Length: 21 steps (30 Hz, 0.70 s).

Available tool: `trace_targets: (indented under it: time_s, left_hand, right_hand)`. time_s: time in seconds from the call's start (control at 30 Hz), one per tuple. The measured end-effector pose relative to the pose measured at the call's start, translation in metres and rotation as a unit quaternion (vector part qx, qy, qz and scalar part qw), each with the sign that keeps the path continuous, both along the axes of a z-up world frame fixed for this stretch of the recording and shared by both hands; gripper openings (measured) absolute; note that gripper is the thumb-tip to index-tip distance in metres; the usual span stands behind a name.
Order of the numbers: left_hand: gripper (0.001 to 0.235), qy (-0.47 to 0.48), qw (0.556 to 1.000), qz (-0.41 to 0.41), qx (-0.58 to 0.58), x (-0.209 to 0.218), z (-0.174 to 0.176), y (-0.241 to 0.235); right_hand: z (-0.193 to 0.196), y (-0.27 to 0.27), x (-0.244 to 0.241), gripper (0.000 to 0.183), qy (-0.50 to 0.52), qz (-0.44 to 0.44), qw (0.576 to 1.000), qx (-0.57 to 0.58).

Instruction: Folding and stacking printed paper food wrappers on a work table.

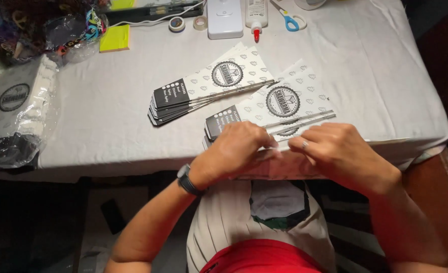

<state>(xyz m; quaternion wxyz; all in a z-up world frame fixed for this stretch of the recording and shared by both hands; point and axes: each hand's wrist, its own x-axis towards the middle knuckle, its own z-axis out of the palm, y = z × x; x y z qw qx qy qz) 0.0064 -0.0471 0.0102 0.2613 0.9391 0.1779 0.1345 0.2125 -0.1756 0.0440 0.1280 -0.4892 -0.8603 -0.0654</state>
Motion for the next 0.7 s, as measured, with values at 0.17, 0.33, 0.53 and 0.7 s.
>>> trace_targets:
  time_s: [0.17, 0.33, 0.53, 0.7]
  left_hand:
    - [0.020, -0.067, 0.996, 0.022, 0.063, -0.007, -0.022, 0.003]
    - [0.014, -0.176, 0.976, 0.042, -0.117, -0.019, -0.004, 0.012]
    - [0.019, -0.165, 0.973, 0.066, -0.146, -0.019, 0.007, 0.012]
    - [0.018, -0.163, 0.967, 0.065, -0.186, -0.019, 0.014, 0.017]
  right_hand:
    - [0.006, 0.014, -0.008, 0.011, -0.024, -0.020, 0.998, 0.062]
    - [0.011, 0.016, -0.009, 0.022, 0.036, 0.026, 0.992, 0.121]
    - [0.004, 0.020, -0.005, 0.019, 0.046, 0.017, 0.994, 0.100]
    - [0.007, 0.017, -0.006, 0.026, 0.051, 0.018, 0.991, 0.121]
